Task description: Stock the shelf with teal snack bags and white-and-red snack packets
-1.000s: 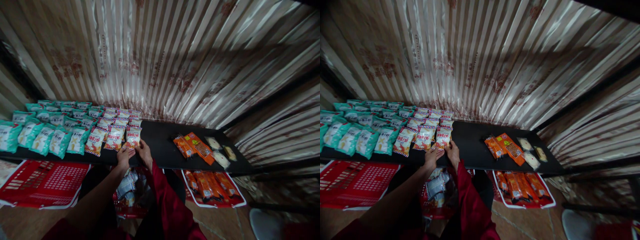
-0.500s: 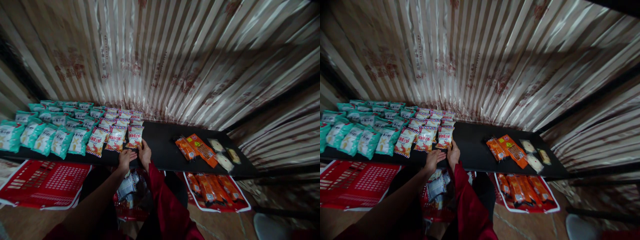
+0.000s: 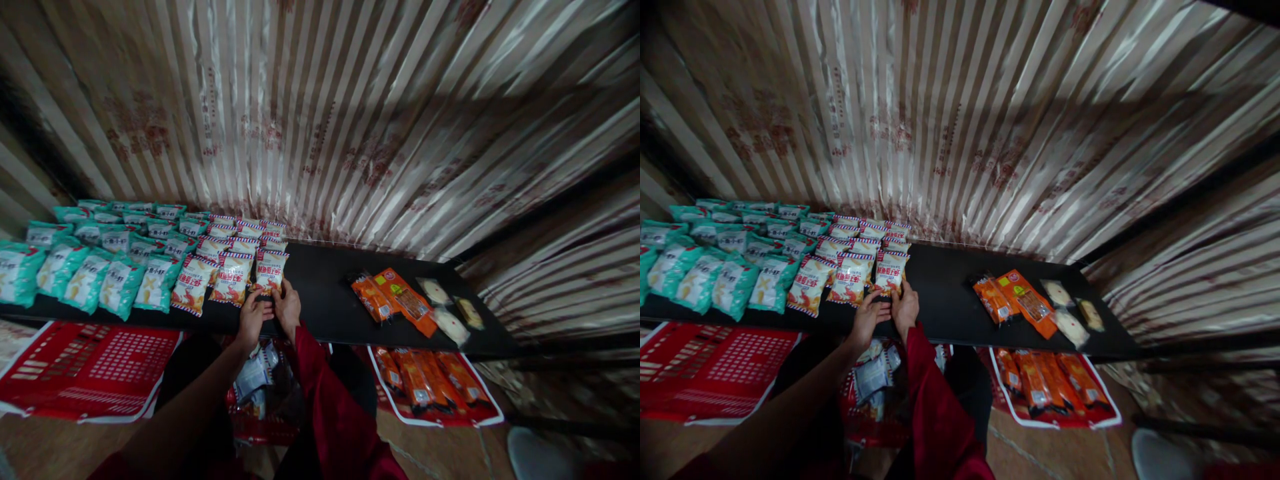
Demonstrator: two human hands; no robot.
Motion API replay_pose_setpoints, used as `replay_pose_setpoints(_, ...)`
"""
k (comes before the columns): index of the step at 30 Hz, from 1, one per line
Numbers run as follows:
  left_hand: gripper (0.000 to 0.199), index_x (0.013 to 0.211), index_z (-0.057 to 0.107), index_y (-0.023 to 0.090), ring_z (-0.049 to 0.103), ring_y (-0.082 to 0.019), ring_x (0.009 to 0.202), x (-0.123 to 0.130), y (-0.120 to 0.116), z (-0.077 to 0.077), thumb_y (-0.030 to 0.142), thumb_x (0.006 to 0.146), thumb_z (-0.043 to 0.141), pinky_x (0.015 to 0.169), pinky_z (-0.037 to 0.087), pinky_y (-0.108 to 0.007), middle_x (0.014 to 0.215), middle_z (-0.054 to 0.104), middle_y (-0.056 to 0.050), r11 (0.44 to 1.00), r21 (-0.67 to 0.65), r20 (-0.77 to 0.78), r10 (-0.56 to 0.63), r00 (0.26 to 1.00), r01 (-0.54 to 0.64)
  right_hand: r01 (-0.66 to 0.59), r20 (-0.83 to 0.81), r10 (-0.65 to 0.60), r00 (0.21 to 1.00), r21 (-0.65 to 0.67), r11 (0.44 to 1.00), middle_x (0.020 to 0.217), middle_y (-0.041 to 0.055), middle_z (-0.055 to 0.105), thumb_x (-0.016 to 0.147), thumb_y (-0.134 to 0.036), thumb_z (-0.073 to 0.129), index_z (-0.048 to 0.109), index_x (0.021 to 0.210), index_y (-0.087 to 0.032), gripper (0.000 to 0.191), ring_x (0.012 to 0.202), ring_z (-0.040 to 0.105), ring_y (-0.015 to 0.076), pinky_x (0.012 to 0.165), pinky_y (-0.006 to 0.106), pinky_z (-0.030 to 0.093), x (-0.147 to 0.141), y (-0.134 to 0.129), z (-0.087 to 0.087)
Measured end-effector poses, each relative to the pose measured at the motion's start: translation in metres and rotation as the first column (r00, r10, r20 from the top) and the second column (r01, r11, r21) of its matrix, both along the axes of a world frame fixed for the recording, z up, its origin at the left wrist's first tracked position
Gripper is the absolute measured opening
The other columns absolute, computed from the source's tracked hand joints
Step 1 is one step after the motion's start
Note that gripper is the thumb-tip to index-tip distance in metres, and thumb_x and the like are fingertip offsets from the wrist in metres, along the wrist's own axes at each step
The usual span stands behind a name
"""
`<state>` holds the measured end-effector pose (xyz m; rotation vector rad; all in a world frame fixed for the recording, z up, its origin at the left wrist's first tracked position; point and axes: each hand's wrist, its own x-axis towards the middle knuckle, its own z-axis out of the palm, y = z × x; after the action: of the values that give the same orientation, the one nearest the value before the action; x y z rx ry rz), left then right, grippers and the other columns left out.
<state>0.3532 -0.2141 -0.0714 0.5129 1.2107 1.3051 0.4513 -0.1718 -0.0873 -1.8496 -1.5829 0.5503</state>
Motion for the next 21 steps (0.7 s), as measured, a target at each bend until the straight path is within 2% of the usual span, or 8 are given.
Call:
replay_pose_setpoints(6, 0.043, 0.126, 0.048, 0.015, 0.066, -0.012, 0.062, 0.001, 0.001, -0.003, 0.014, 0.084, 0.051, 0.064, 0.056, -0.027, 0.074, 0.066, -0.002, 1.000, 0.010, -0.029, -0.018, 0.999, 0.018, 0.003, -0.147, 0.009, 0.989, 0.084, 0.996, 0.112, 0.0106, 0.066, 0.083, -0.039, 0.053, 0.053, 0.128, -0.014, 0.051, 0.102, 0.059, 0.0217, 0.089, 0.031, 0.045, 0.002, -0.001, 0.001)
replay_pose_setpoints(10, 0.044, 0.127, 0.049, 0.015, 0.065, -0.011, 0.062, 0.002, 0.001, -0.006, 0.016, 0.083, 0.053, 0.063, 0.056, -0.026, 0.076, 0.065, -0.003, 0.999, 0.030, -0.056, -0.022, 0.998, 0.024, 0.005, -0.135, 0.006, 0.991, 0.079, 0.997, 0.114, 0.0128, 0.066, 0.088, -0.039, 0.045, 0.056, 0.125, -0.013, 0.047, 0.103, 0.059, 0.0227, 0.092, 0.034, 0.044, 0.000, 0.001, 0.003)
replay_pose_setpoints(15, 0.050, 0.130, 0.048, 0.015, 0.066, -0.013, 0.066, -0.001, 0.002, -0.007, 0.018, 0.081, 0.056, 0.063, 0.056, -0.026, 0.077, 0.066, -0.004, 0.999, 0.017, -0.035, -0.049, 0.998, 0.049, -0.006, -0.123, 0.011, 0.992, 0.040, 0.999, 0.115, 0.0142, 0.065, 0.087, -0.036, 0.045, 0.055, 0.126, -0.011, 0.047, 0.103, 0.059, 0.0236, 0.091, 0.034, 0.044, -0.002, 0.004, 0.003)
replay_pose_setpoints(21, 0.044, 0.120, 0.055, 0.011, 0.066, -0.013, 0.064, 0.000, 0.002, -0.011, 0.021, 0.077, 0.060, 0.063, 0.055, -0.026, 0.079, 0.069, -0.006, 0.997, 0.044, -0.071, -0.058, 0.996, 0.061, 0.023, -0.161, -0.006, 0.987, 0.107, 0.994, 0.112, 0.0151, 0.065, 0.085, -0.038, 0.048, 0.057, 0.122, -0.009, 0.048, 0.104, 0.058, 0.0245, 0.093, 0.035, 0.043, 0.000, -0.003, 0.001)
